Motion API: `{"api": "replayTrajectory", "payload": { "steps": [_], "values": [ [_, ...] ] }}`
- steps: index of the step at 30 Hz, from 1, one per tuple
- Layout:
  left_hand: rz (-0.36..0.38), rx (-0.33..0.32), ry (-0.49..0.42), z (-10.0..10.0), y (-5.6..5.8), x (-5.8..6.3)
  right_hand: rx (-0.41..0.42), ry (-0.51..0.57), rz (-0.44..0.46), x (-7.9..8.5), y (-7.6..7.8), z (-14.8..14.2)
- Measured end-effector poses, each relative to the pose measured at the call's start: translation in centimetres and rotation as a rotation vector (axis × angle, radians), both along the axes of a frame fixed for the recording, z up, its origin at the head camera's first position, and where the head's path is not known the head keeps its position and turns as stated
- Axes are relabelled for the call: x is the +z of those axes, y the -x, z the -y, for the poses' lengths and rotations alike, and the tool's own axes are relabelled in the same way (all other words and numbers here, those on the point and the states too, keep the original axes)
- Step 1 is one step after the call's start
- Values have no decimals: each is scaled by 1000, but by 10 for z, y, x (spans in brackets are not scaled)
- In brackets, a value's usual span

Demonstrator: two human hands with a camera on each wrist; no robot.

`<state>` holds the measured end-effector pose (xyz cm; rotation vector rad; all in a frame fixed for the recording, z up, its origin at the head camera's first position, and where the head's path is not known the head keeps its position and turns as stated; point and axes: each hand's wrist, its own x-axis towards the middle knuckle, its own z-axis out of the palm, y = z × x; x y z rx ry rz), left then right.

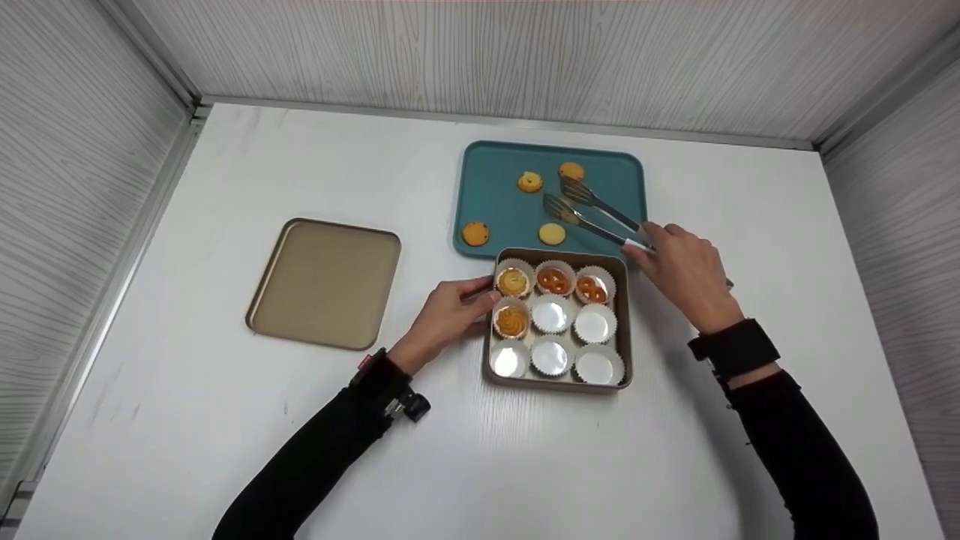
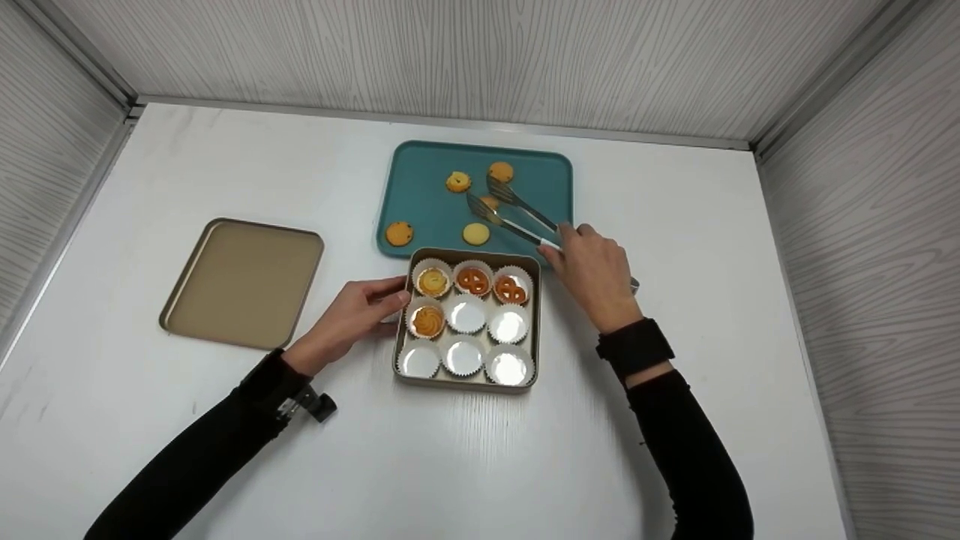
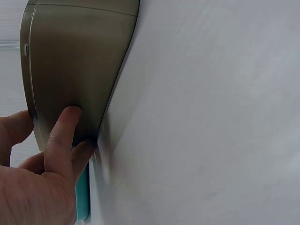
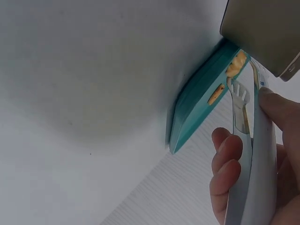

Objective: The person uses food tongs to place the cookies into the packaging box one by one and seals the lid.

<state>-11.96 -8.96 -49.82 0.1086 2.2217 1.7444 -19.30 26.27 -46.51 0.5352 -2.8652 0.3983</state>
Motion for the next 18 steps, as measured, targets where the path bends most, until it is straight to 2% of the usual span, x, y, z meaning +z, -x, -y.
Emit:
{"api": "replayTrajectory", "payload": {
  "steps": [7,18],
  "values": [
    [-3,-9,-26,0,0,0,-2,-27,-21,-1,-4,-1],
    [-4,-4,-21,0,0,1,21,-62,-54,1,-1,-19]
  ]
}}
